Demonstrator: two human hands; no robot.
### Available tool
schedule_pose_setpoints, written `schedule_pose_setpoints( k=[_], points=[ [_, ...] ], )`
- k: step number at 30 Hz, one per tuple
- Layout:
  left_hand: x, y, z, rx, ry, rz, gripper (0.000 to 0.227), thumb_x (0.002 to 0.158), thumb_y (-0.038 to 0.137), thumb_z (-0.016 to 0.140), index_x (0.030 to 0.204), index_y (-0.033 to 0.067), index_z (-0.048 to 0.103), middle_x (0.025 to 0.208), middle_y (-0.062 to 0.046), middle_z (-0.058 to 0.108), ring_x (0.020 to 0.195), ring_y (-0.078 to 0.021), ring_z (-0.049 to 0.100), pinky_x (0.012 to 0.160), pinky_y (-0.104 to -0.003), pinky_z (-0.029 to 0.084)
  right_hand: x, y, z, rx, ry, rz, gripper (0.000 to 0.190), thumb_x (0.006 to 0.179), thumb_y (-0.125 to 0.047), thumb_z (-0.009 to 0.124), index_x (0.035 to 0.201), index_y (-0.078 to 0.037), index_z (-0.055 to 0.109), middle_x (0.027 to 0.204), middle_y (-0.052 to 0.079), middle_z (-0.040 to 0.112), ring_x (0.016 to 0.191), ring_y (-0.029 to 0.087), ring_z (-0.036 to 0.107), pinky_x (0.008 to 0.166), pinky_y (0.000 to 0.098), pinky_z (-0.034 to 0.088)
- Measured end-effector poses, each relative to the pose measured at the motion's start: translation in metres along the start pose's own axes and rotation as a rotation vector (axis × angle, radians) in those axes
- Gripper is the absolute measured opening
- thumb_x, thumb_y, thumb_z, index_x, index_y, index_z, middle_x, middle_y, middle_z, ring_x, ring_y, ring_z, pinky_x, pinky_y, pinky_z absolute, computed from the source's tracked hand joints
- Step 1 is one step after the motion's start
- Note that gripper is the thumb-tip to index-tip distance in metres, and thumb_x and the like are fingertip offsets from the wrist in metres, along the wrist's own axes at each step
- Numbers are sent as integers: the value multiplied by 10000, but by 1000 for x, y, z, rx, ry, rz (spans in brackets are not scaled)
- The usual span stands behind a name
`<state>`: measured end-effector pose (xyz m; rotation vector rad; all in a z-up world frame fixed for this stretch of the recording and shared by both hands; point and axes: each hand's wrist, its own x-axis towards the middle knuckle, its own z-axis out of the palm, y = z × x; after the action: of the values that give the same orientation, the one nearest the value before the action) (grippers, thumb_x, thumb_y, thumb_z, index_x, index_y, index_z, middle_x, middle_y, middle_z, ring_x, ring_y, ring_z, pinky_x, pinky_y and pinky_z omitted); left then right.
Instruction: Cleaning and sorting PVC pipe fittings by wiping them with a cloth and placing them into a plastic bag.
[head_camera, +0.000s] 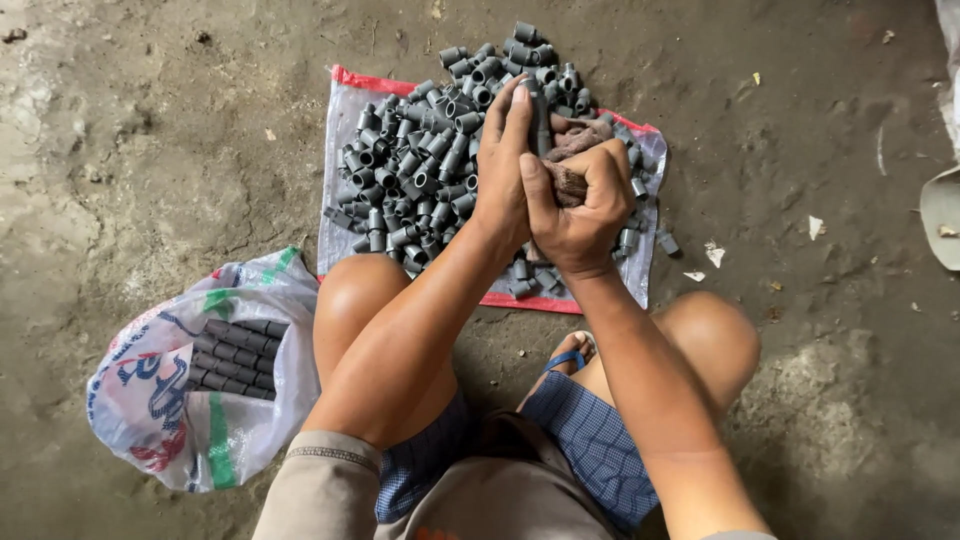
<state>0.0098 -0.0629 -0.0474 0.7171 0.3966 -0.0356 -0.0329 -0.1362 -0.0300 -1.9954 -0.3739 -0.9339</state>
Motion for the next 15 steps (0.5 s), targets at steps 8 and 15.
schedule_pose_setpoints(
  k=[8,15],
  points=[
    [15,-10,1,205,168,-18,514,953,399,539,1348,70,544,902,-102,656,739,-155,605,683,-298,522,5,9,-8,-37,-7,-56,422,976,-223,737,705,-65,455,719,80,489,648,239,503,605,380,430],
    [18,24,4,171,96,-26,485,1028,353,400,1418,67,431,748,-110,594,486,-152,561,365,-291,479,5,77,-25,-27,-89,326,485,1137,-289,556,718,-104,396,631,-12,377,607,136,358,572,369,291]
  ],
)
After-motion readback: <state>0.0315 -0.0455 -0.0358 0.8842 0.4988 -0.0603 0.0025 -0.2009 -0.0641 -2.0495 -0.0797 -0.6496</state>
